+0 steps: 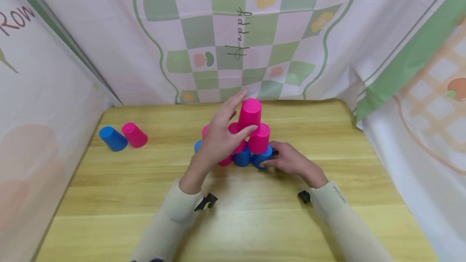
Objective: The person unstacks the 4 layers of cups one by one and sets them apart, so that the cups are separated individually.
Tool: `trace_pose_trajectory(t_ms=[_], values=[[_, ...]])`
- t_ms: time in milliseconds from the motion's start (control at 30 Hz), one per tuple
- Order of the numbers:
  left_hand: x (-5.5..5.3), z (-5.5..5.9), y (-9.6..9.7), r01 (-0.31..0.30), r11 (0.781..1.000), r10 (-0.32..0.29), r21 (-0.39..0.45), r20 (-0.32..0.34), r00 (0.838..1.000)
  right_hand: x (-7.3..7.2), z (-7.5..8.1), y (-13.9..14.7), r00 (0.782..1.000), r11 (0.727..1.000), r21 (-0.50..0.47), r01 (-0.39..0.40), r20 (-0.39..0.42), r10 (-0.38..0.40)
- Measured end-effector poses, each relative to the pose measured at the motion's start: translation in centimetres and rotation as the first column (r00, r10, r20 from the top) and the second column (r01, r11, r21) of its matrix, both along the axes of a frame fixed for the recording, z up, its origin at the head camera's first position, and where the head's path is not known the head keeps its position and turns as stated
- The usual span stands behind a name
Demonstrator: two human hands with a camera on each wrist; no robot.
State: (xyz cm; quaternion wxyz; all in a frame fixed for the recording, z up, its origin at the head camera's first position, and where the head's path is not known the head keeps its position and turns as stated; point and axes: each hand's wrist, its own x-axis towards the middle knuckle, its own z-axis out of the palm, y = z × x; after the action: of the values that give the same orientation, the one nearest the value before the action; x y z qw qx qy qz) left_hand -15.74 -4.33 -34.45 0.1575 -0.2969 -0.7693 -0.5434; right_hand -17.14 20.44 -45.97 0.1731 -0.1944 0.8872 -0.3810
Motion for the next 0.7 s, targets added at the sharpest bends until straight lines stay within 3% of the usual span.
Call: trace_pose_trajectory(t_ms=[267,467,700], values=[[-0.24,-0.04,0.47,-0.004,0.998,0.006,-0.055,0.043,0.999,-0.14,0.02,-0.09,1.0,1.0,0.001,0.006,0.01,-0.006],[-0.31,-0.28,0.46,0.015,0.999,-0.015,-0.042,0.007,1.0,-0.04,0.08,-0.03,1.0,1.0,-0.003,-0.005,0.015,0.005],[-0.12,-0.18,0.42,0.021,1.0,-0.02,-0.022,0.034,0.999,0.12,0.17,0.08,1.0,1.0,-0.008,-0.01,0.021,0.01]])
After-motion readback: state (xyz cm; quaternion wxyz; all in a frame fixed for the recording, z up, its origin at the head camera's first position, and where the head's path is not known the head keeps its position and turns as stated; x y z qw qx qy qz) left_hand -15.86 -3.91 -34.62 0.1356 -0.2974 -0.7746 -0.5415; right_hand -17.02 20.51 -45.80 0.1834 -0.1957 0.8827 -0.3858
